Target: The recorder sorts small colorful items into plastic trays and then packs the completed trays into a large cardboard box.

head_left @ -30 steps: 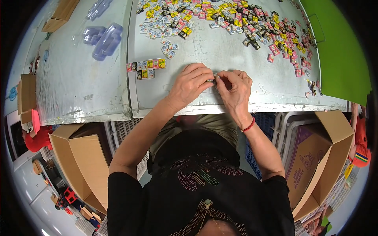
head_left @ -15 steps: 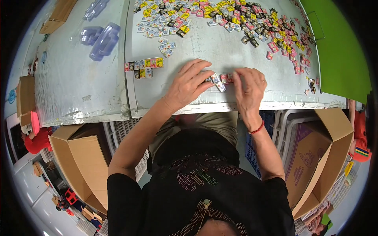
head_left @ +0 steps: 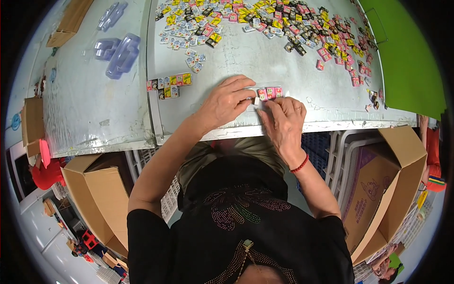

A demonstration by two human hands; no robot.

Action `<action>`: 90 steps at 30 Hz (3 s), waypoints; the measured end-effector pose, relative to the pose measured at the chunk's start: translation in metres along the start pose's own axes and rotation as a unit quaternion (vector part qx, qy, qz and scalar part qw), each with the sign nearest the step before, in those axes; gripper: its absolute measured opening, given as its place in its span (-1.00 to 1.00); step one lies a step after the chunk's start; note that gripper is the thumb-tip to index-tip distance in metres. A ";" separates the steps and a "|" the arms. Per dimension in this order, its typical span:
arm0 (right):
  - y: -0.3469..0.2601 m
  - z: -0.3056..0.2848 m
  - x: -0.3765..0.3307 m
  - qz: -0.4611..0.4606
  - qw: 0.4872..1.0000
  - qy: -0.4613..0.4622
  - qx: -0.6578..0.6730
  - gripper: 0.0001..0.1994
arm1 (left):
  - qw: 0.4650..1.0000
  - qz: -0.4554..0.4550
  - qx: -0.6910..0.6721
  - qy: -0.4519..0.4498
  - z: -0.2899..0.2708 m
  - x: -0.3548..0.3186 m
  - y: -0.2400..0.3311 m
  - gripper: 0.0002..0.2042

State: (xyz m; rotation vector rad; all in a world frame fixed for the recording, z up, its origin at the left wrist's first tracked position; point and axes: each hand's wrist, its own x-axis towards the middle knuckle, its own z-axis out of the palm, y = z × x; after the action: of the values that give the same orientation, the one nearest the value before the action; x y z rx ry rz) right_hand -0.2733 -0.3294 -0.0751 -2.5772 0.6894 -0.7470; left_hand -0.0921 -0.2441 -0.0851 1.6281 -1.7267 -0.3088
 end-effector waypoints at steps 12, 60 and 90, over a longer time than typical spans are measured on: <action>-0.002 0.005 0.010 -0.019 1.000 -0.002 0.006 -0.72 | 1.000 -0.005 0.003 0.006 0.004 -0.005 0.003 -0.77; 0.003 0.022 0.019 -0.047 0.998 0.025 -0.025 -0.83 | 0.999 -0.024 0.008 0.043 0.011 -0.008 0.008 -0.57; 0.028 -0.009 0.003 -0.043 0.997 -0.069 -0.018 -0.47 | 0.997 -0.020 0.055 0.045 0.002 -0.008 0.015 -0.50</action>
State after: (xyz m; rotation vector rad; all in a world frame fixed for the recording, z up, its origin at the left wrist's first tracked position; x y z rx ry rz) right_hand -0.2863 -0.3554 -0.0800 -2.6756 0.5574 -0.5807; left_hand -0.1054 -0.2347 -0.0793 1.7308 -1.6701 -0.1581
